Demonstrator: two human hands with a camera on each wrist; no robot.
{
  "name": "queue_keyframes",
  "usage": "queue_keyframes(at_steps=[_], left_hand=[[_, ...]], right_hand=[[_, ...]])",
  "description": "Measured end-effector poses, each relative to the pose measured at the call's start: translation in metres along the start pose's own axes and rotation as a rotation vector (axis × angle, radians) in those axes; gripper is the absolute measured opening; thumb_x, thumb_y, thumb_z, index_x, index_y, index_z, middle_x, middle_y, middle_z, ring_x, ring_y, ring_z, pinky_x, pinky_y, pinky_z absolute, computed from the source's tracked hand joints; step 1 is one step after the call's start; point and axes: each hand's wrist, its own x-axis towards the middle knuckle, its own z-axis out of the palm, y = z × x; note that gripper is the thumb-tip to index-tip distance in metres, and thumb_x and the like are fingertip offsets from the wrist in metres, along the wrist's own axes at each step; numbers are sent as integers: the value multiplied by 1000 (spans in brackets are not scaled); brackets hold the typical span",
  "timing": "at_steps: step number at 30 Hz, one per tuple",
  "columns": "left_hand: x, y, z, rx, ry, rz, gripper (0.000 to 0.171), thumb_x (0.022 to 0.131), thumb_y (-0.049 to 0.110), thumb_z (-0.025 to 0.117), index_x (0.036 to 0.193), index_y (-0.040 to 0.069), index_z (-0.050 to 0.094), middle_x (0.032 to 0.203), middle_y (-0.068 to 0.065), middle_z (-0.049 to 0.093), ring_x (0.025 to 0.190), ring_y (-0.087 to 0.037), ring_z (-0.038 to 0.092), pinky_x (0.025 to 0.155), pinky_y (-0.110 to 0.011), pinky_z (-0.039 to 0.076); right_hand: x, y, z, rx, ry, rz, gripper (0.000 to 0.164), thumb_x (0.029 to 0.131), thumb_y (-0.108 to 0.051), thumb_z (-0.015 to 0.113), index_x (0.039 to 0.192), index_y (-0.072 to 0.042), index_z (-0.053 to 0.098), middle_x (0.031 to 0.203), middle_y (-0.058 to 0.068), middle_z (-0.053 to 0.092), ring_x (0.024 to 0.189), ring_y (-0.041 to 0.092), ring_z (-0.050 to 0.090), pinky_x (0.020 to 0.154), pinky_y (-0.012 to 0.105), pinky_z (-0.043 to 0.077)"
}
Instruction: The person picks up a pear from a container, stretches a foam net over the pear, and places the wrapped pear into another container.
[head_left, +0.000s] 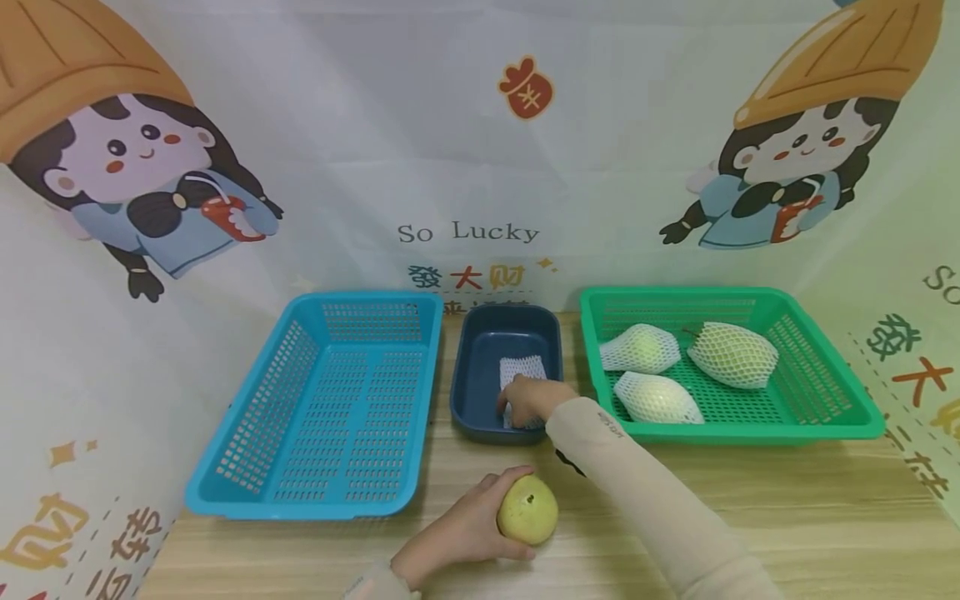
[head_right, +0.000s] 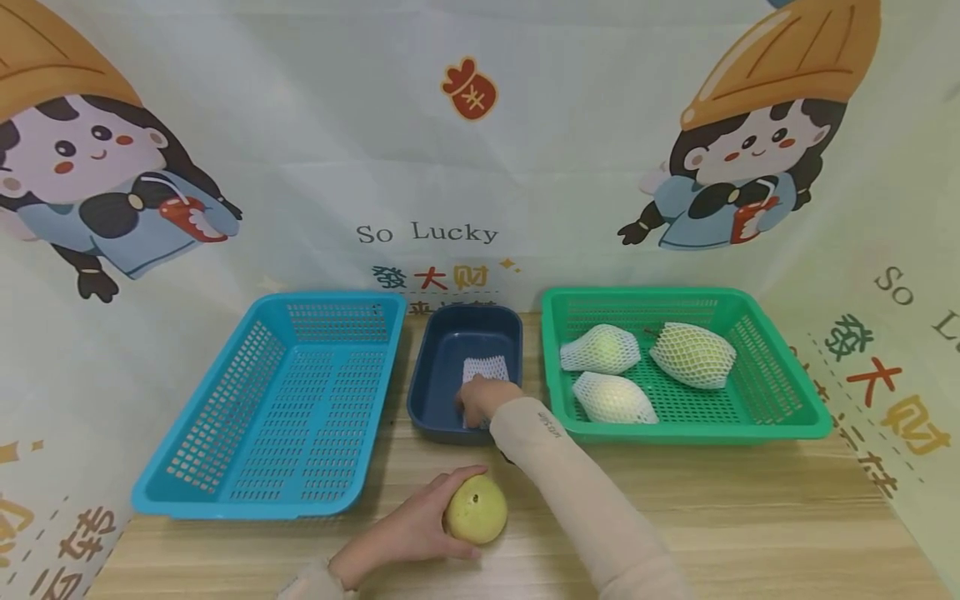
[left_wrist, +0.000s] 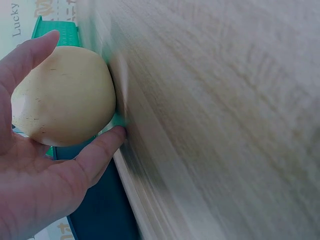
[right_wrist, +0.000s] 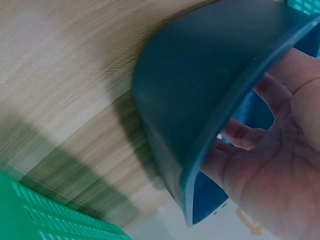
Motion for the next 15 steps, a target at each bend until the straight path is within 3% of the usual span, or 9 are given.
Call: queue_keyframes(at_steps=[4,6,11,15], left_hand=[[0,-1,1,-8,-1,4,93,64,33,84,141,23,32,117,-11,52,108,-28,54,86,-44,47],[0,-1,1,-10,-1,5,93,64,33,84,141,23,32,118,-11,51,108,-28,54,86,-44,47],[1,-2,1,-12,-1,7,93,64,33,84,141,23,32,118,-10,51,109,-27,54,87,-43,47],[0,-2,1,-16,-2,12,93,64,32,84,141,23,32,118,-11,51,109,-27,54,87,-43,47]], right_hand=[[4,1,5,-8,-2,14,34,88,-11,58,118,-27,63,141,15,38,110,25,50,93,43,44],[5,1,6,-15,-3,9,34,88,-9,56,117,-27,63,138,13,43,105,23,50,91,41,45],[8,0,7,-44,-6,-24,25,90,-9,55,109,-22,65,114,2,61,93,14,52,84,32,46],[9,-1,7,-58,0,-30,15,89,-12,58,101,-17,66,102,0,64,90,13,54,84,31,47]])
